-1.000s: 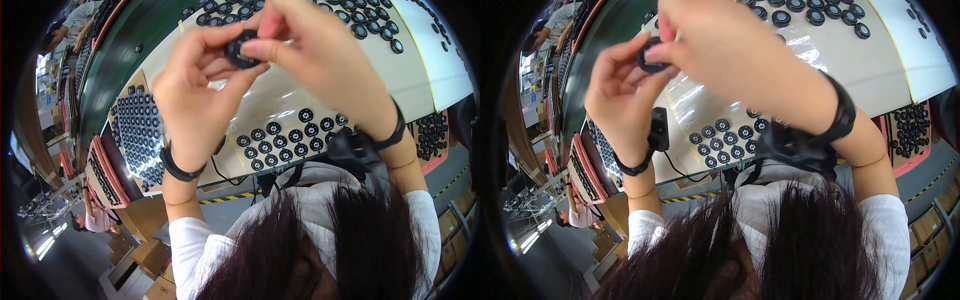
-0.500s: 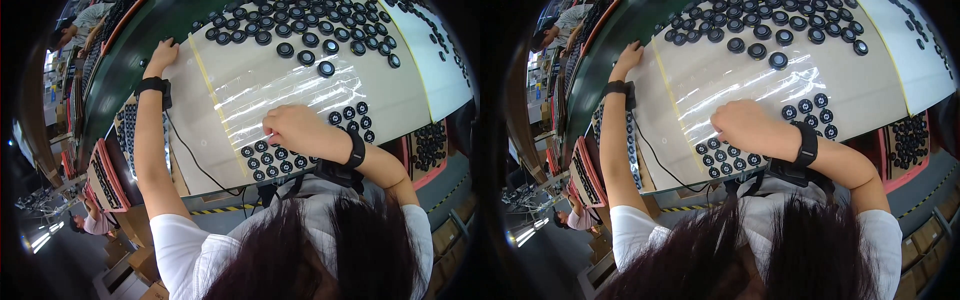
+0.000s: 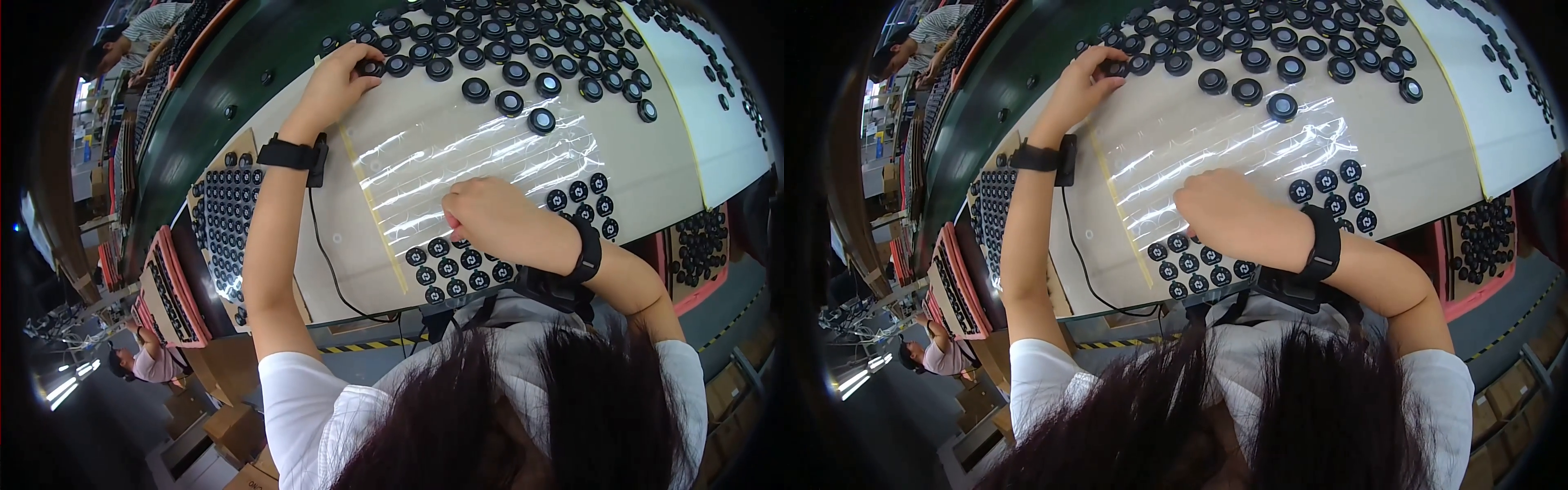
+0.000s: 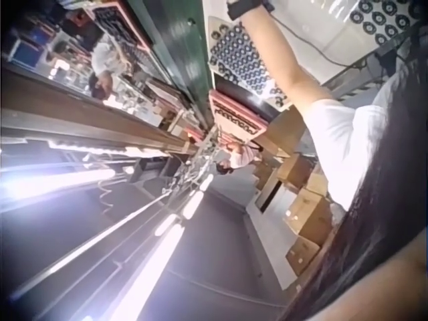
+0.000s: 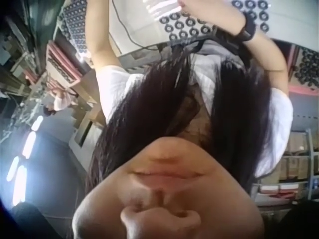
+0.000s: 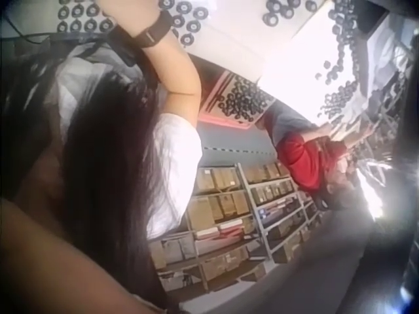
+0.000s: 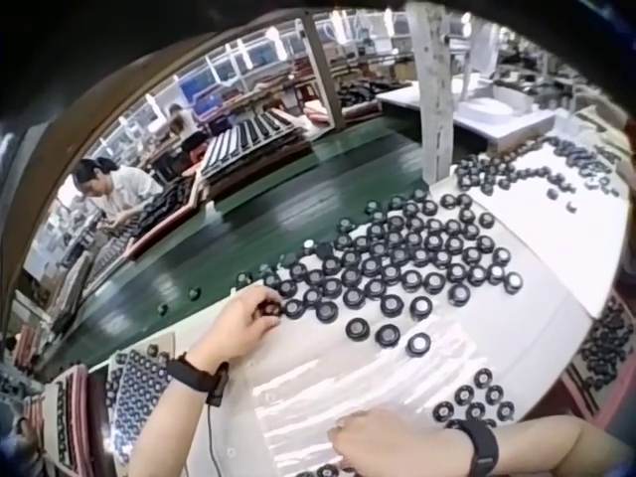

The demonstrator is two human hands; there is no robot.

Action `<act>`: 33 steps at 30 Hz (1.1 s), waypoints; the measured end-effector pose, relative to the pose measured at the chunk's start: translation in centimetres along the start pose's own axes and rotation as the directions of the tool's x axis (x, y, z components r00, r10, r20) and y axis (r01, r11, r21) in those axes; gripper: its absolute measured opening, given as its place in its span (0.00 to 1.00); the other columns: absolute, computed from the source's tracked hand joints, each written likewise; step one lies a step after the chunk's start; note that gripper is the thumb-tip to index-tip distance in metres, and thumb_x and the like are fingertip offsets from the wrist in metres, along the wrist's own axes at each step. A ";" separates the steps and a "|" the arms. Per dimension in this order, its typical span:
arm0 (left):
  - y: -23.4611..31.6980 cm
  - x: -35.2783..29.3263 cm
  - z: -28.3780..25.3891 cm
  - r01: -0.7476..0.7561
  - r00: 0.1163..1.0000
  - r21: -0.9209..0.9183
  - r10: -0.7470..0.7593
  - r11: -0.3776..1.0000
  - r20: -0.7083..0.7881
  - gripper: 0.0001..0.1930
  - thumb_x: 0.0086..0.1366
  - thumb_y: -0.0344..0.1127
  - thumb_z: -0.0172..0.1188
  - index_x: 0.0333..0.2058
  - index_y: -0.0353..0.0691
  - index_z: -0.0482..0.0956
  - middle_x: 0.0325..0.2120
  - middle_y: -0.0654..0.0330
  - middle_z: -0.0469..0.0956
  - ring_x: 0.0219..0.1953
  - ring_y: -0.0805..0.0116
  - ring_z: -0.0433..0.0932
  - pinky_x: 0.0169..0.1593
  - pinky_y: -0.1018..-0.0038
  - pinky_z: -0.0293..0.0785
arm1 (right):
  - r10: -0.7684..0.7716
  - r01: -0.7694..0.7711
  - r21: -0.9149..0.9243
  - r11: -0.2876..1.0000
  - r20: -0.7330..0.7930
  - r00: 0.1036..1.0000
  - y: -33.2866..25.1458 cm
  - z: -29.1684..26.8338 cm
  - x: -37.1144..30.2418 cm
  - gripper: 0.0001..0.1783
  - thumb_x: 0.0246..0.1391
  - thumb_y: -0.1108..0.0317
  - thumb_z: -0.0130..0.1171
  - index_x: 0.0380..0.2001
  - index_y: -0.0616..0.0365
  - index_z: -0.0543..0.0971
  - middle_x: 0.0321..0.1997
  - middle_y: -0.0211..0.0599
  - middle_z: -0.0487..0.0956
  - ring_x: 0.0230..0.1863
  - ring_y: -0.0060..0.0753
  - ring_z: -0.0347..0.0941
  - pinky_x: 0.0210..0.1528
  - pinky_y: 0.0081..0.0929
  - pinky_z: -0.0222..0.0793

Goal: Assembling small circular electronic components into a grid-based tray on a manual production line.

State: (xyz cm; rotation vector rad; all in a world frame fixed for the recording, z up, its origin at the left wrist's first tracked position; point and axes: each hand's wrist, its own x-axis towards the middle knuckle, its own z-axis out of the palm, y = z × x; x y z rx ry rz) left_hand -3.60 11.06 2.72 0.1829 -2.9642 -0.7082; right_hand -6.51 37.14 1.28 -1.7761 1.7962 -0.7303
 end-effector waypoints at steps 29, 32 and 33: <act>13.8 -6.4 -3.6 0.053 0.972 -0.832 -0.219 0.553 -0.083 0.19 0.46 0.15 0.57 0.40 0.27 0.69 0.33 0.54 0.74 0.35 0.71 0.76 0.40 0.81 0.74 | 0.057 0.017 0.796 0.605 -0.064 0.996 -1.5 -10.7 3.0 0.05 0.49 0.71 0.54 0.25 0.60 0.71 0.41 0.38 0.73 0.41 0.24 0.69 0.44 0.19 0.64; 14.7 -6.5 -3.8 0.016 0.975 -0.749 -0.176 0.663 -0.135 0.20 0.45 0.12 0.55 0.40 0.23 0.66 0.37 0.49 0.72 0.37 0.66 0.75 0.41 0.76 0.75 | 0.179 -0.070 0.906 0.418 -0.006 0.984 -2.9 -11.1 3.1 0.06 0.48 0.73 0.54 0.23 0.63 0.70 0.33 0.38 0.74 0.34 0.23 0.70 0.38 0.16 0.65; 14.9 -6.6 -3.8 0.018 0.976 -0.749 -0.175 0.663 -0.132 0.20 0.45 0.12 0.55 0.40 0.23 0.66 0.37 0.49 0.72 0.37 0.66 0.75 0.41 0.76 0.75 | 0.233 -0.106 0.943 0.315 0.031 0.972 -3.2 -11.2 3.0 0.07 0.48 0.74 0.54 0.21 0.64 0.69 0.29 0.38 0.75 0.30 0.22 0.71 0.35 0.15 0.66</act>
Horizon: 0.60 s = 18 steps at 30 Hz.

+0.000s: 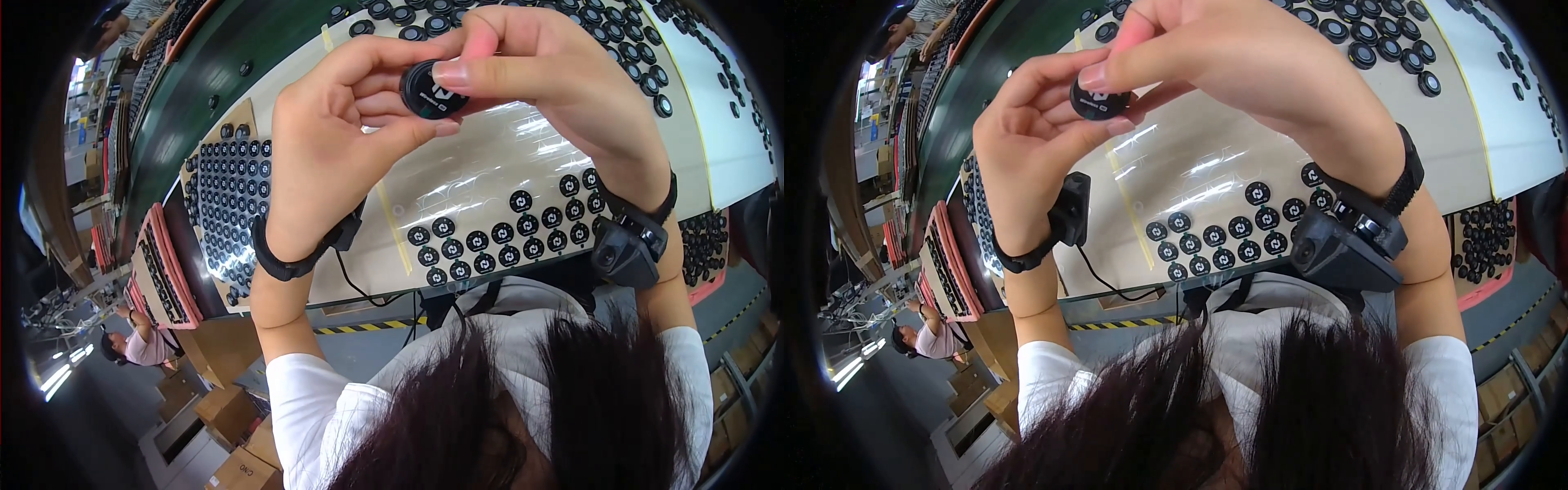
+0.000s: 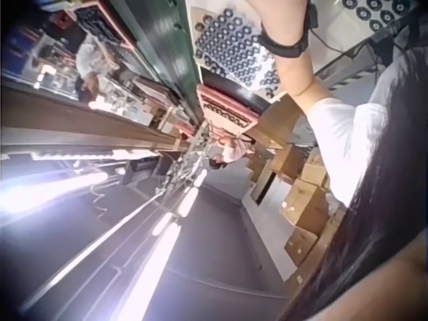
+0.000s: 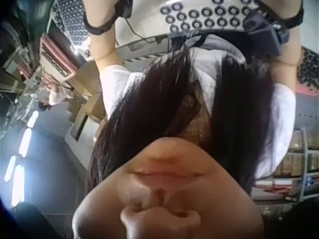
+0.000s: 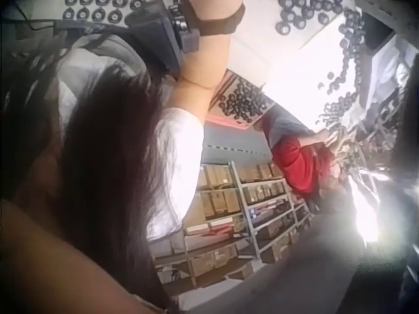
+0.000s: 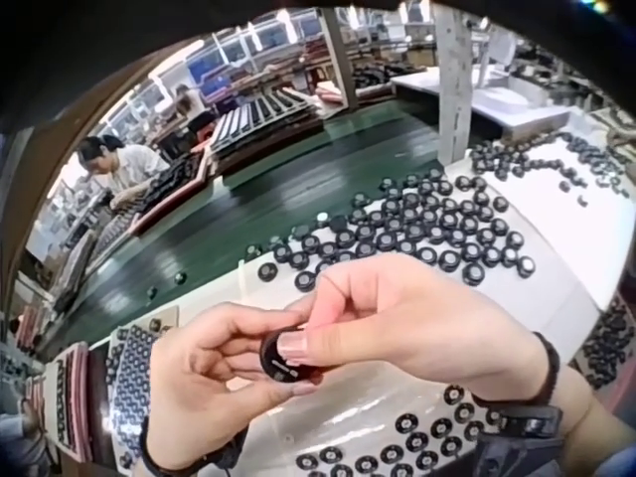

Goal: Assembling small circular electronic components into a grid-based tray on a manual production line.

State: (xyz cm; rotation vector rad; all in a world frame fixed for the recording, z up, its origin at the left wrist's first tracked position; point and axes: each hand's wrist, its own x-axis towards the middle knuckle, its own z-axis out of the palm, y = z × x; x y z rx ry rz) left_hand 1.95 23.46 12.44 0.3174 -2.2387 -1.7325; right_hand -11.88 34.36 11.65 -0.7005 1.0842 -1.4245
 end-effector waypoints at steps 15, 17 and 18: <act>-0.1 -0.6 1.2 -0.255 0.946 0.138 0.276 0.957 -0.168 0.21 0.43 0.13 0.58 0.39 0.22 0.66 0.36 0.46 0.72 0.37 0.65 0.75 0.42 0.75 0.74 | -0.140 0.142 0.071 0.987 -0.040 0.989 0.1 1.3 -0.6 0.07 0.49 0.74 0.54 0.22 0.65 0.69 0.28 0.37 0.74 0.30 0.20 0.69 0.35 0.13 0.65; -0.1 -0.7 1.4 -0.265 0.941 0.132 0.286 0.955 -0.181 0.21 0.43 0.13 0.58 0.39 0.22 0.66 0.36 0.46 0.73 0.37 0.64 0.75 0.43 0.75 0.74 | -0.153 0.156 0.057 0.986 -0.045 0.987 0.0 1.5 -0.6 0.07 0.49 0.74 0.54 0.22 0.64 0.69 0.27 0.36 0.74 0.30 0.19 0.69 0.34 0.13 0.65; 0.0 -0.7 1.5 -0.274 0.934 0.124 0.295 0.954 -0.201 0.21 0.43 0.13 0.58 0.39 0.22 0.66 0.35 0.46 0.73 0.37 0.64 0.75 0.43 0.74 0.74 | -0.162 0.165 0.083 0.983 -0.045 0.986 0.1 1.6 -0.6 0.07 0.49 0.74 0.54 0.22 0.64 0.69 0.28 0.36 0.74 0.30 0.19 0.69 0.34 0.13 0.65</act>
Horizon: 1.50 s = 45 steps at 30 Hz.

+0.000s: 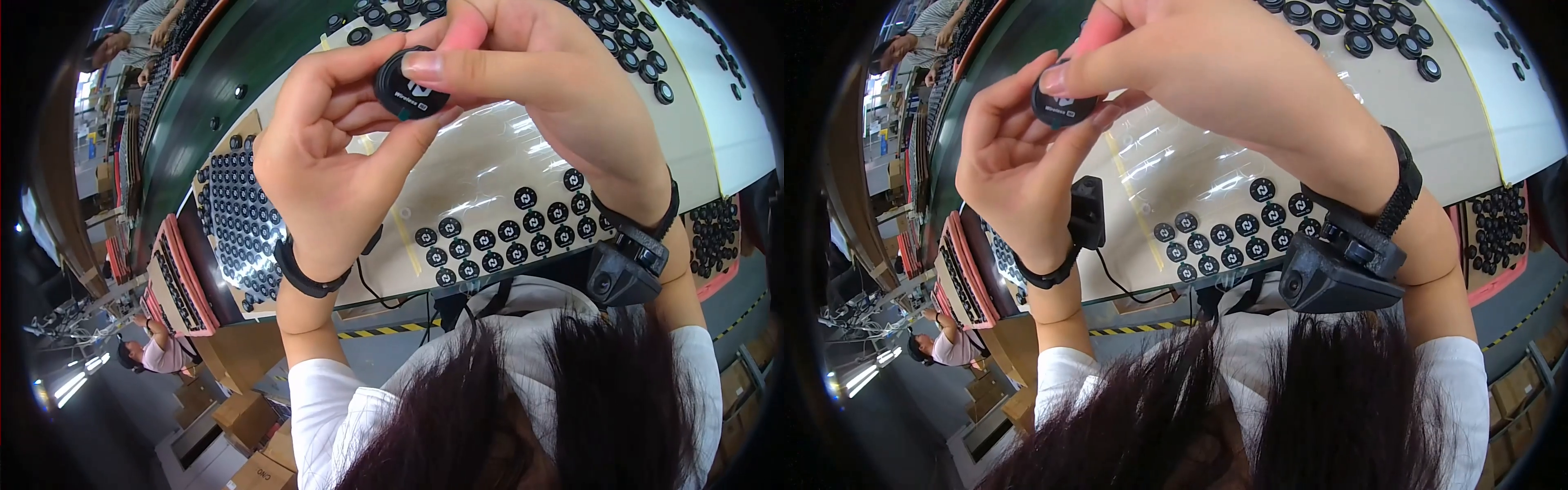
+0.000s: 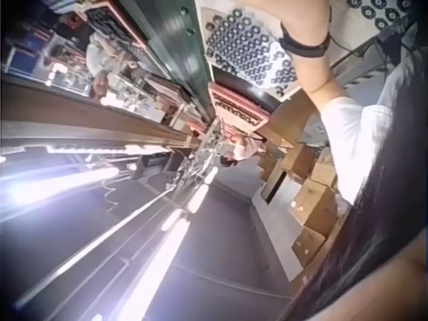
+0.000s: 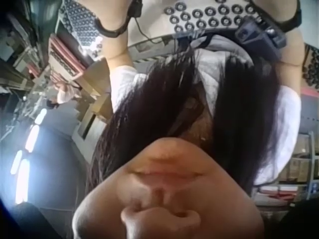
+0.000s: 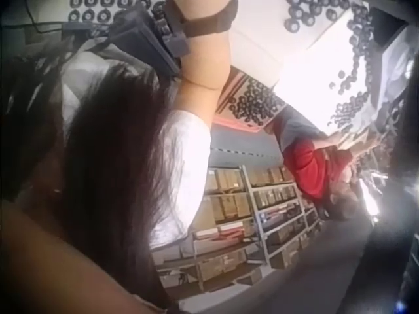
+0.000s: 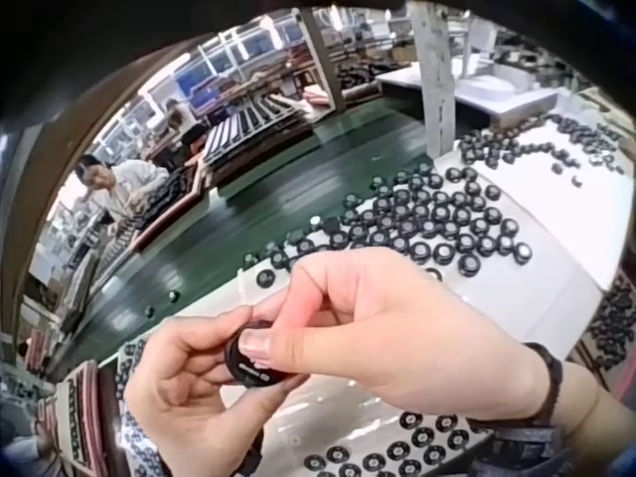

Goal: Assembling small circular electronic components into a grid-based tray on a manual production line.

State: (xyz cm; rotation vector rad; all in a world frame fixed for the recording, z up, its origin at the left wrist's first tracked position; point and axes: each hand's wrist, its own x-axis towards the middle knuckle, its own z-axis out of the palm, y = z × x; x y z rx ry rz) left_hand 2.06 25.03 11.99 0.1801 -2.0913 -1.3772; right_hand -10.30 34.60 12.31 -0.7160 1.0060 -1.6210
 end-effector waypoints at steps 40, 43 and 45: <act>0.7 -0.7 0.7 -0.028 0.995 0.039 0.032 0.999 -0.093 0.20 0.42 0.13 0.59 0.38 0.22 0.67 0.36 0.44 0.73 0.36 0.63 0.76 0.40 0.76 0.75 | -0.144 0.123 -0.284 0.951 -0.056 0.988 -0.3 0.8 -1.6 0.09 0.47 0.71 0.56 0.22 0.63 0.67 0.22 0.34 0.72 0.24 0.22 0.68 0.26 0.16 0.63; 0.5 -1.1 0.8 -0.045 0.996 0.157 0.057 0.987 -0.074 0.21 0.42 0.13 0.59 0.38 0.22 0.67 0.36 0.45 0.73 0.35 0.64 0.76 0.39 0.76 0.75 | -0.294 0.190 -0.628 0.755 -0.065 0.953 -0.3 1.1 -2.0 0.11 0.46 0.69 0.57 0.23 0.63 0.67 0.22 0.37 0.72 0.24 0.28 0.69 0.27 0.19 0.65; 0.4 -1.6 0.7 -0.075 0.995 0.390 0.095 0.918 -0.033 0.21 0.41 0.13 0.59 0.39 0.23 0.67 0.35 0.46 0.73 0.35 0.65 0.76 0.39 0.76 0.76 | -0.418 0.175 -0.750 0.637 -0.146 0.896 0.4 1.7 -1.6 0.12 0.45 0.68 0.58 0.24 0.63 0.66 0.23 0.40 0.71 0.26 0.34 0.70 0.29 0.21 0.66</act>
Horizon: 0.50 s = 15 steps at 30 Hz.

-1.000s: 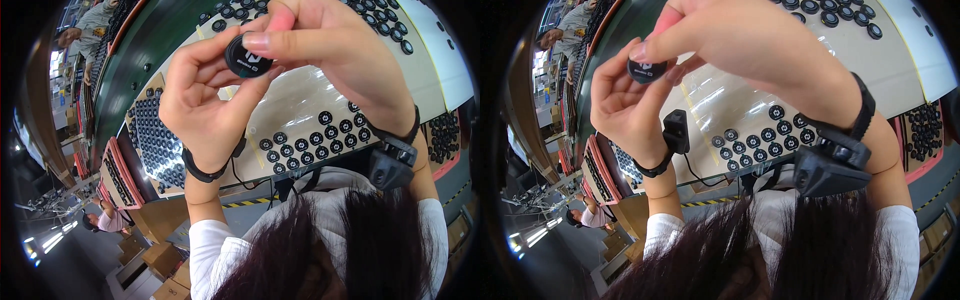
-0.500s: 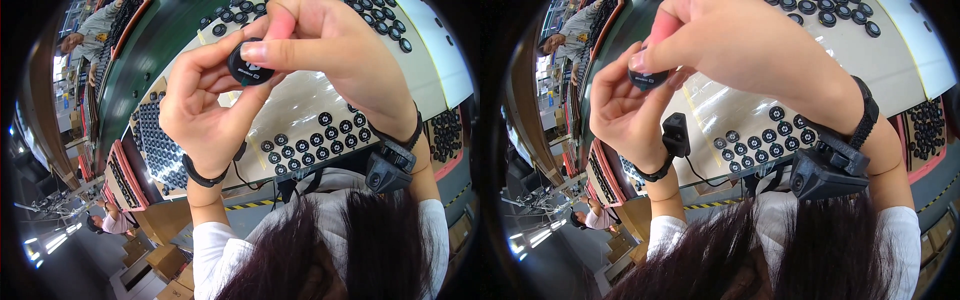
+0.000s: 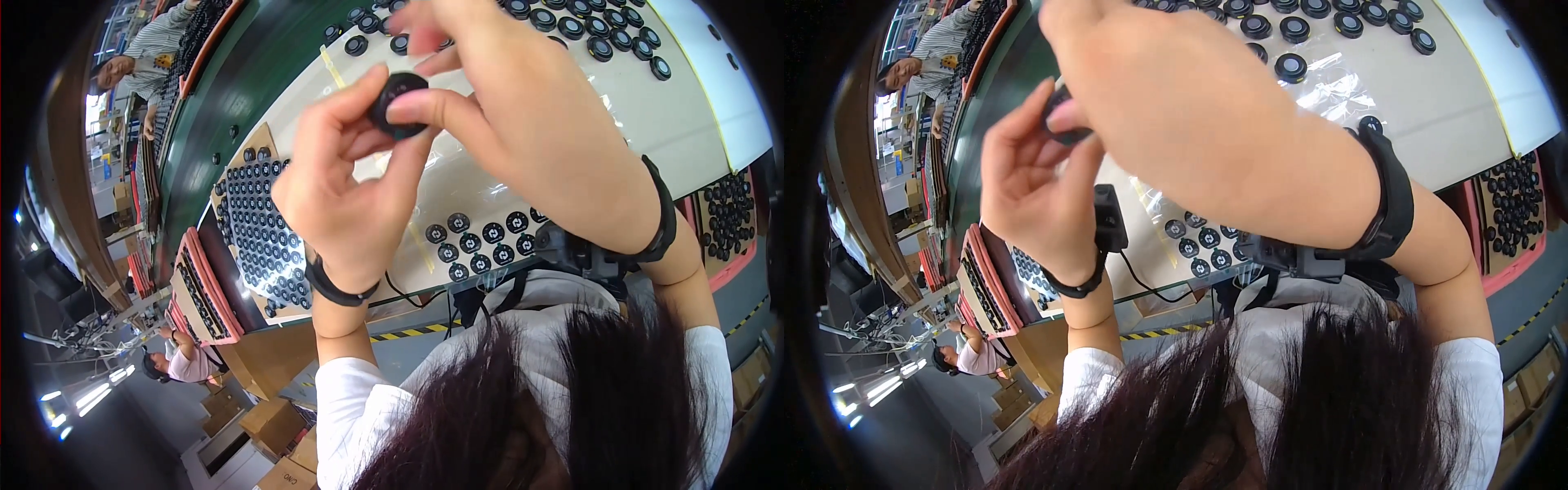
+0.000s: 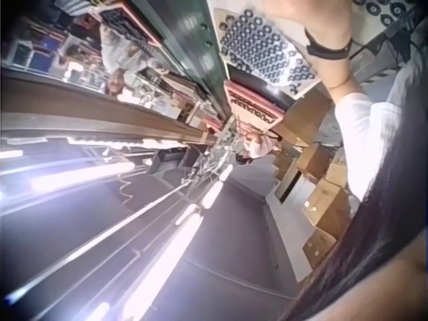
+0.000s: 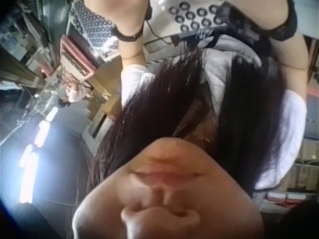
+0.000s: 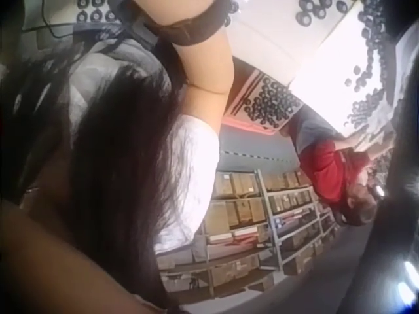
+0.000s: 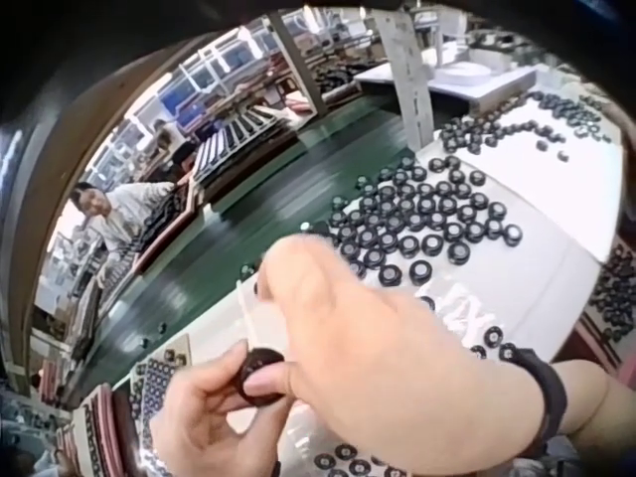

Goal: Assembling small circular electronic components into a grid-based tray on a manual production line.

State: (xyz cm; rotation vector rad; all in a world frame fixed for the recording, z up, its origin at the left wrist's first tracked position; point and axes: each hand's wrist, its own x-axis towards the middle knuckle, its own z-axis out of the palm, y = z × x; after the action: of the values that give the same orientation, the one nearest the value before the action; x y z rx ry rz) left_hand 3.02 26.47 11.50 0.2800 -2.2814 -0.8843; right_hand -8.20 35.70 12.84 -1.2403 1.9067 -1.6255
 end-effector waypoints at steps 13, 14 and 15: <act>1.2 0.1 -0.2 0.265 0.964 -0.607 -0.224 0.749 0.145 0.22 0.42 0.14 0.57 0.40 0.21 0.67 0.34 0.47 0.73 0.32 0.65 0.77 0.35 0.77 0.77 | 0.047 -0.146 0.474 0.868 0.214 0.976 2.2 -1.1 -2.0 0.12 0.54 0.68 0.48 0.37 0.66 0.71 0.34 0.32 0.73 0.37 0.18 0.68 0.39 0.16 0.63; 1.3 0.1 -0.2 0.269 0.963 -0.611 -0.224 0.745 0.151 0.22 0.42 0.14 0.57 0.41 0.21 0.66 0.35 0.46 0.73 0.32 0.65 0.77 0.35 0.77 0.77 | 0.047 -0.147 0.474 0.868 0.216 0.975 2.4 -1.1 -2.1 0.12 0.54 0.68 0.48 0.37 0.66 0.71 0.34 0.32 0.73 0.37 0.18 0.68 0.39 0.16 0.63; 1.3 0.1 -0.2 0.272 0.962 -0.616 -0.223 0.740 0.157 0.22 0.42 0.14 0.57 0.41 0.22 0.66 0.35 0.46 0.73 0.32 0.65 0.77 0.35 0.77 0.77 | 0.017 -0.115 0.454 0.883 0.214 0.977 2.8 -1.2 -2.2 0.12 0.54 0.68 0.47 0.37 0.67 0.71 0.34 0.31 0.73 0.36 0.18 0.67 0.39 0.15 0.63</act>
State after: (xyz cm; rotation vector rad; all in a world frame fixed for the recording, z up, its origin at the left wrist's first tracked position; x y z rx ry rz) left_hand 3.13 27.32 12.49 0.2477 -1.8826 -1.7700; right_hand -8.92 38.07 10.03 -1.0740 1.3120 -1.7087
